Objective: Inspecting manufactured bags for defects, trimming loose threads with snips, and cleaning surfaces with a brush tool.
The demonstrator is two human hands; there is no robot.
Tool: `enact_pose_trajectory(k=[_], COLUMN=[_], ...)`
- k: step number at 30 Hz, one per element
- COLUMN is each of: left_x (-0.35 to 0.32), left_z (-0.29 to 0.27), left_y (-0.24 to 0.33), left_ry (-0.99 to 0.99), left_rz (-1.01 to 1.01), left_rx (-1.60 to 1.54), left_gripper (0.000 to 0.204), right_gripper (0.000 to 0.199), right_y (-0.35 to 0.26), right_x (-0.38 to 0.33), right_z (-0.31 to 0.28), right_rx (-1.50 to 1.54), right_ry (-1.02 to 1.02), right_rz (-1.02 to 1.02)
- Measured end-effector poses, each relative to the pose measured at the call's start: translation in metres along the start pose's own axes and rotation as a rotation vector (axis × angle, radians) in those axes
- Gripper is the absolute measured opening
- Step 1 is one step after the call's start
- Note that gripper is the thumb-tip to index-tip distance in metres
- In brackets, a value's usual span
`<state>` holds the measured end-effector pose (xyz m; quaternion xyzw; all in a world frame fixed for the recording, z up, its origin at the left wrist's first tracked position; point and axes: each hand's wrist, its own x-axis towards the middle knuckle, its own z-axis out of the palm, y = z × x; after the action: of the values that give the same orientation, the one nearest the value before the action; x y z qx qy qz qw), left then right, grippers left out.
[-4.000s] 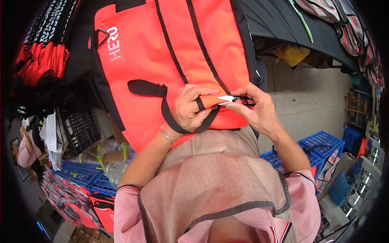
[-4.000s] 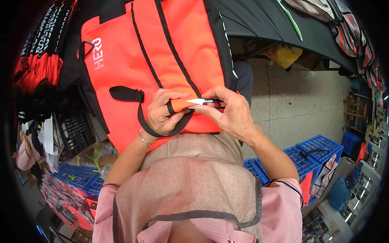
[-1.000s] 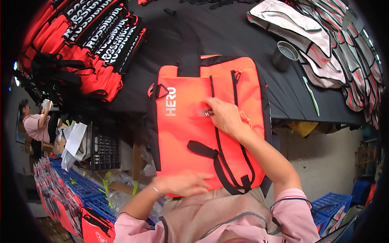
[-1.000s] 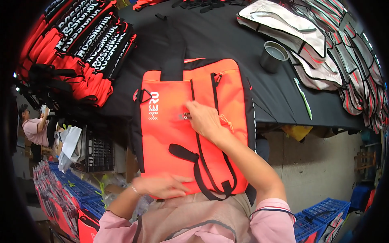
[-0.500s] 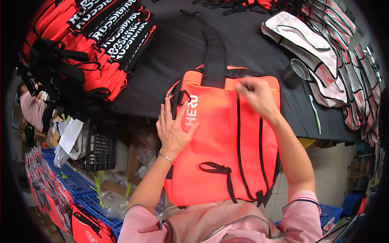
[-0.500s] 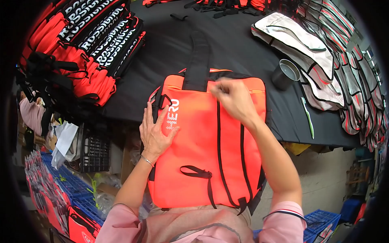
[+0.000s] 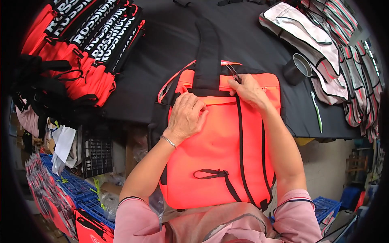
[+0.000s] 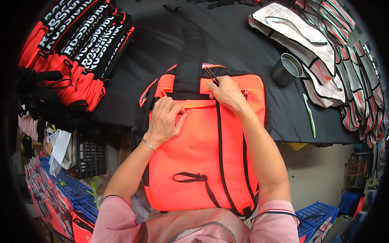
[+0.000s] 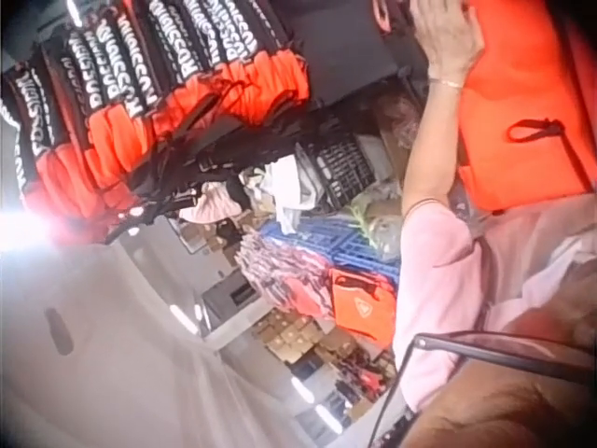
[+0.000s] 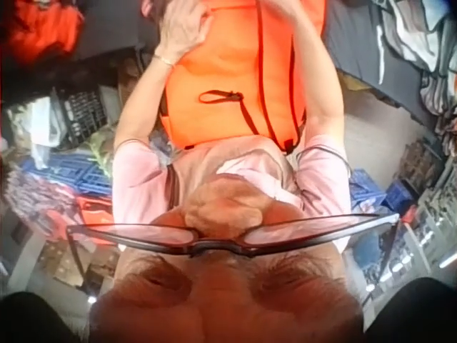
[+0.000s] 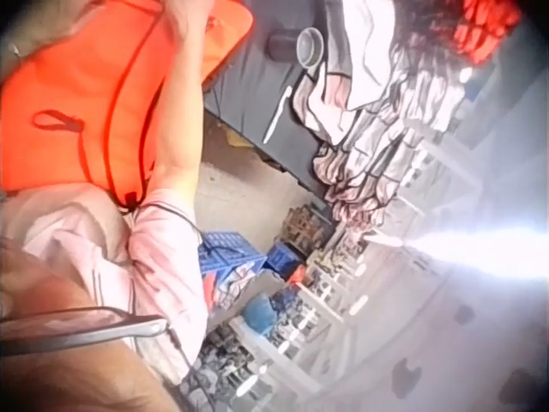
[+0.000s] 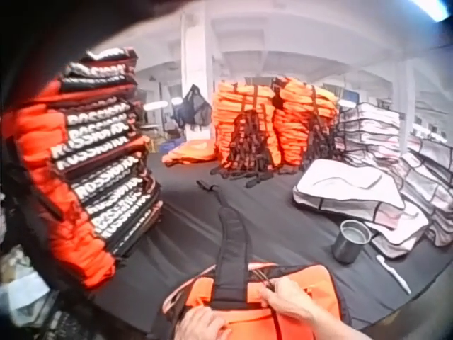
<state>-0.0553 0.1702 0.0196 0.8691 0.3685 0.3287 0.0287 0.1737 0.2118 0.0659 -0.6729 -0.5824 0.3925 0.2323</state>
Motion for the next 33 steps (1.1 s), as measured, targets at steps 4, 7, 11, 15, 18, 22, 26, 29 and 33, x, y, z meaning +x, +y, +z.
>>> enact_pose_trajectory(k=[4, 7, 11, 15, 18, 22, 26, 29, 33], left_x=[-0.005, -0.008, -0.003, 0.030, 0.055, 0.073, 0.084, 0.079, 0.070], left_z=[0.003, 0.006, 0.010, 0.019, 0.027, 0.034, 0.041, 0.046, 0.053], left_y=[0.002, 0.002, 0.007, 0.007, 0.002, 0.008, 0.009, 0.007, 0.009], left_ry=[0.089, 0.142, 0.230, 0.110, -0.053, -0.196, -0.350, -0.327, -0.259], left_rz=[0.014, 0.042, -0.047, -0.161, -0.133, -0.189, -0.199, -0.201, -0.111], left_rx=[0.009, -0.004, -0.017, 0.081, -0.008, -0.062, -0.047, -0.051, 0.024], left_gripper=[0.021, 0.021, 0.014, 0.008, 0.014, 0.015, 0.015, 0.014, 0.013], right_gripper=[0.030, 0.033, 0.033, 0.025, 0.022, 0.014, 0.012, 0.013, 0.017], right_y=[-0.015, -0.013, 0.003, 0.022, 0.024, 0.027, 0.028, 0.033, 0.034], right_x=[0.015, 0.041, 0.049, 0.033, 0.018, 0.006, 0.002, 0.002, -0.003], right_z=[-0.002, 0.007, 0.019, 0.015, 0.006, 0.002, 0.002, 0.002, 0.007], right_rx=[0.061, 0.089, -0.071, 0.170, 0.323, 0.596, 0.644, 0.625, 0.344], right_ry=[0.054, 0.124, 0.180, 0.078, 0.110, 0.162, 0.160, 0.163, 0.293], right_rz=[-0.046, -0.012, -0.157, -0.021, 0.039, 0.075, 0.050, 0.027, -0.080])
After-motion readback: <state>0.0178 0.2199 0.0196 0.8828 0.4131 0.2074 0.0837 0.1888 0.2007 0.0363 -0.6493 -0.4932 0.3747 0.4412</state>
